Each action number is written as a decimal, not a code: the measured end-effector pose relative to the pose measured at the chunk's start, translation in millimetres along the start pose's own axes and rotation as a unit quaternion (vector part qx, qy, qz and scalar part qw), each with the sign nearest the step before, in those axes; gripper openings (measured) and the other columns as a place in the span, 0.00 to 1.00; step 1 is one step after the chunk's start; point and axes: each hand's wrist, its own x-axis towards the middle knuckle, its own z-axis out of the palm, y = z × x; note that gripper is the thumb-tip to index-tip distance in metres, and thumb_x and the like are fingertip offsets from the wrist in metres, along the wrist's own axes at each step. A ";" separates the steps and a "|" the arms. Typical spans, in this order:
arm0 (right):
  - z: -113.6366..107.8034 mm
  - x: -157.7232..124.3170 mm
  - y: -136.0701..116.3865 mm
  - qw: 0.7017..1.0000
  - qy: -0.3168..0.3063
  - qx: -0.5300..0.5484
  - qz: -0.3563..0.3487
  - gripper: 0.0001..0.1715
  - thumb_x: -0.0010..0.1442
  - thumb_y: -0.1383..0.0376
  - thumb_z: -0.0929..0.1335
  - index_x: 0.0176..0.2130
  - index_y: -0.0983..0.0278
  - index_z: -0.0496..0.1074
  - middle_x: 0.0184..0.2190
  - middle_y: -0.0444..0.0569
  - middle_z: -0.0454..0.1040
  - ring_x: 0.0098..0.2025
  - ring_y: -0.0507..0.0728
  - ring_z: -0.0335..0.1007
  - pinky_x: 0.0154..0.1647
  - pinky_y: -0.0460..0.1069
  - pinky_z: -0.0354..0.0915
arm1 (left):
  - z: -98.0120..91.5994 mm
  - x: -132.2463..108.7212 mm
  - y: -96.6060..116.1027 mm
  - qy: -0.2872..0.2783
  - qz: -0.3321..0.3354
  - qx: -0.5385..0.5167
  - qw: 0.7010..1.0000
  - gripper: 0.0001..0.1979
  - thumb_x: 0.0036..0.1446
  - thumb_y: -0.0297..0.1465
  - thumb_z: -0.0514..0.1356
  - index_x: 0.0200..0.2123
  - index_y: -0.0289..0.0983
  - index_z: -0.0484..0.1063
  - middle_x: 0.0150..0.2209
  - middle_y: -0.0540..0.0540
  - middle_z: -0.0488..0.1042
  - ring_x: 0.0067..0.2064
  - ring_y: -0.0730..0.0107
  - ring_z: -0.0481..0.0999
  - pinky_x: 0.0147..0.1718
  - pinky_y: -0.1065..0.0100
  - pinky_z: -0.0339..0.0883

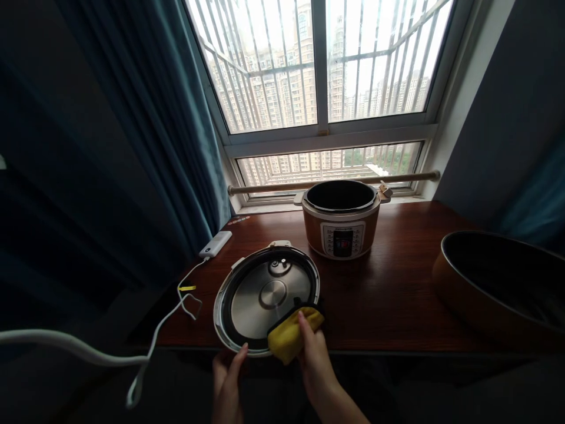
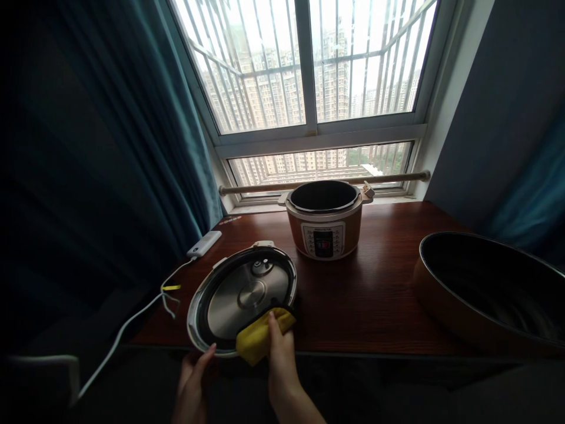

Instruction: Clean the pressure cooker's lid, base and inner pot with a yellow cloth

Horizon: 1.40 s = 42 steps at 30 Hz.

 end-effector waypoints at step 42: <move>24.9 52.7 -71.6 0.760 -0.225 -0.581 -0.182 0.22 0.22 0.70 0.76 0.08 0.59 0.59 0.07 0.36 0.51 0.14 0.47 0.47 0.20 0.46 0.54 | 7.0 -20.1 -22.0 0.013 -0.039 -0.137 0.990 0.25 0.38 0.28 0.65 0.42 0.44 0.62 0.38 0.52 0.71 0.39 0.67 0.73 0.38 0.67 0.68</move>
